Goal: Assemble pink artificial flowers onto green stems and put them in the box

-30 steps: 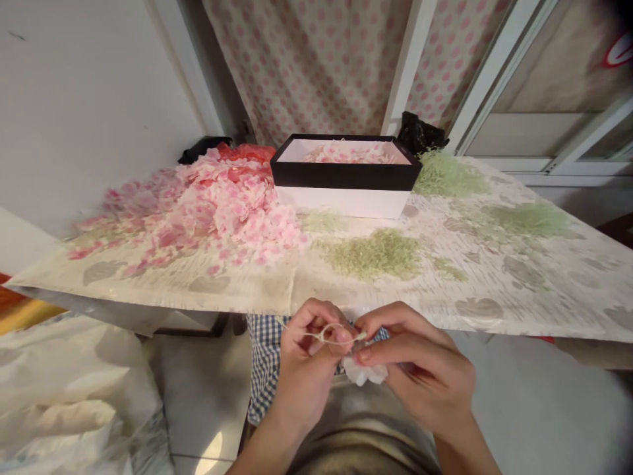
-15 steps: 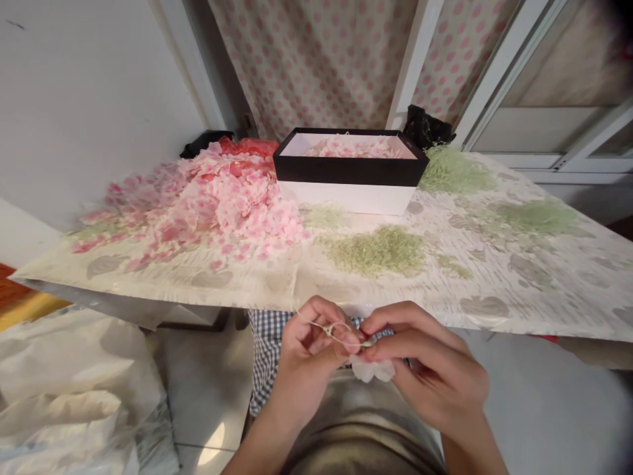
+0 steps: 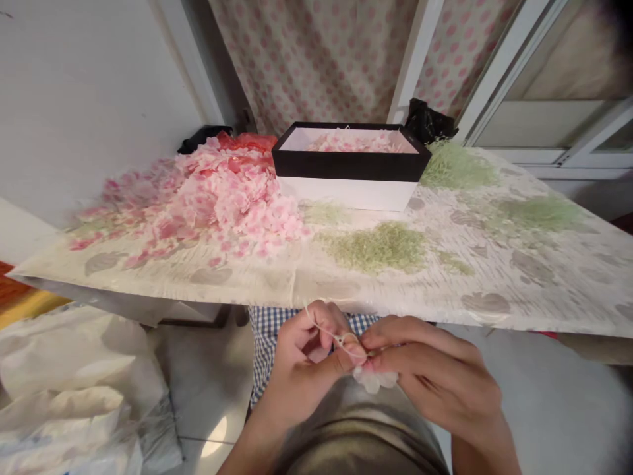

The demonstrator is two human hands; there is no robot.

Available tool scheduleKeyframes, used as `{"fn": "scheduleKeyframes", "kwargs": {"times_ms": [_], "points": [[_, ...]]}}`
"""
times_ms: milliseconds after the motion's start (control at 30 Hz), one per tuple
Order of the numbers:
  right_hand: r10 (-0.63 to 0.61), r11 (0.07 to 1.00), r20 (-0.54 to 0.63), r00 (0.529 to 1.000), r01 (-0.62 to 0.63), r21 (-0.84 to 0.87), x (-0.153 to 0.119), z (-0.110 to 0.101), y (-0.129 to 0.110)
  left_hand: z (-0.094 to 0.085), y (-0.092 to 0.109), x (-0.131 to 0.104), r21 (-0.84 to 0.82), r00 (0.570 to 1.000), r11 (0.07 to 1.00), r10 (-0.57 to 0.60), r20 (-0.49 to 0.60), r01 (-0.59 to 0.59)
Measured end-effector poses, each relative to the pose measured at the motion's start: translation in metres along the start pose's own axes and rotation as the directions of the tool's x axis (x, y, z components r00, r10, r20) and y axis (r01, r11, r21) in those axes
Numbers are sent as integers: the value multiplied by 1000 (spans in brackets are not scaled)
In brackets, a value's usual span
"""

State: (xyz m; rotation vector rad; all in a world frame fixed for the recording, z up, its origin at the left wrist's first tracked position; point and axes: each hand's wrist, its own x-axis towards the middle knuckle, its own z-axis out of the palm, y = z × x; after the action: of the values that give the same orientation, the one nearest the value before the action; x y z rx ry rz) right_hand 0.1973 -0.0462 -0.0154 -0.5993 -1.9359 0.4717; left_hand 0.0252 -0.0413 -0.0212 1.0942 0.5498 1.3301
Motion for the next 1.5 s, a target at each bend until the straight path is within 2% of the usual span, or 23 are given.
{"fn": "scheduleKeyframes", "kwargs": {"times_ms": [200, 333, 400, 467, 500, 533, 567, 633, 667, 700, 767, 833, 867, 900, 967, 1100, 1200, 1267, 1333, 1400, 1500], "points": [[23, 999, -15, 1000, -23, -33, -2, 0, 0, 4, -7, 0, -42, 999, 998, 42, 30, -41], [-11, 1000, -41, 999, 10, -12, -2, 1, 4, 5, -11, 1, -29, 996, 996, 85, 25, -85], [-22, 999, -32, 999, 23, 23, -1, 0, 5, 4, -11, 0, 38, 995, 995, 95, 12, -96], [-4, 999, -16, 1000, 4, 46, 2, -1, 4, 1, -9, 0, 168, 995, 981, 103, -11, -99], [13, 999, -6, 1000, -13, 53, 3, -1, 4, -1, -8, 0, 256, 989, 957, 144, -21, -134], [34, 998, 4, 999, -34, 59, 4, -2, 4, -4, -6, 0, 359, 973, 909, 230, -11, -211], [55, 996, 16, 998, -56, 63, 5, -3, 3, -7, -4, 0, 470, 938, 823, 345, 32, -319], [86, 993, 31, 996, -88, 81, 7, -4, 4, -15, 1, -1, 669, 824, 545, 533, 190, -506], [99, 990, 31, 995, -102, 96, 7, -4, 4, -18, 4, -1, 731, 771, 394, 573, 278, -557], [110, 987, 29, 993, -113, 114, 7, -4, 5, -21, 7, -2, 775, 740, 270, 576, 347, -572], [119, 981, 24, 993, -122, 154, 7, -4, 6, -25, 14, -4, 823, 714, 92, 557, 424, -561], [113, 975, 16, 993, -114, 191, 7, -5, 8, -26, 21, -5, 823, 682, -20, 550, 483, -567], [106, 972, 11, 994, -106, 208, 7, -6, 8, -26, 24, -5, 822, 679, -42, 540, 497, -569], [99, 969, 4, 995, -98, 225, 7, -7, 9, -27, 27, -6, 819, 685, -34, 529, 502, -573], [96, 960, -1, 995, -93, 265, 7, -8, 11, -28, 31, -5, 809, 730, 82, 492, 475, -582], [87, 925, 10, 996, -84, 369, 7, -7, 16, -31, 28, -2, 676, 837, 496, 369, 404, -545], [82, 892, 32, 996, -88, 444, 7, -6, 20, -29, 17, -2, 440, 898, 797, 278, 342, -414], [85, 870, 45, 995, -96, 484, 6, -5, 23, -23, 7, -2, 226, 936, 938, 191, 294, -263], [86, 849, 51, 995, -100, 518, 6, -4, 25, -15, -1, -2, 27, 957, 992, 115, 265, -126], [87, 829, 63, 994, -108, 549, 6, -4, 26, -10, -5, -2, -109, 963, 993, 81, 256, -55], [85, 805, 98, 992, -126, 580, 7, -5, 27, -9, -5, -4, -158, 958, 987, 31, 287, 15]]}}
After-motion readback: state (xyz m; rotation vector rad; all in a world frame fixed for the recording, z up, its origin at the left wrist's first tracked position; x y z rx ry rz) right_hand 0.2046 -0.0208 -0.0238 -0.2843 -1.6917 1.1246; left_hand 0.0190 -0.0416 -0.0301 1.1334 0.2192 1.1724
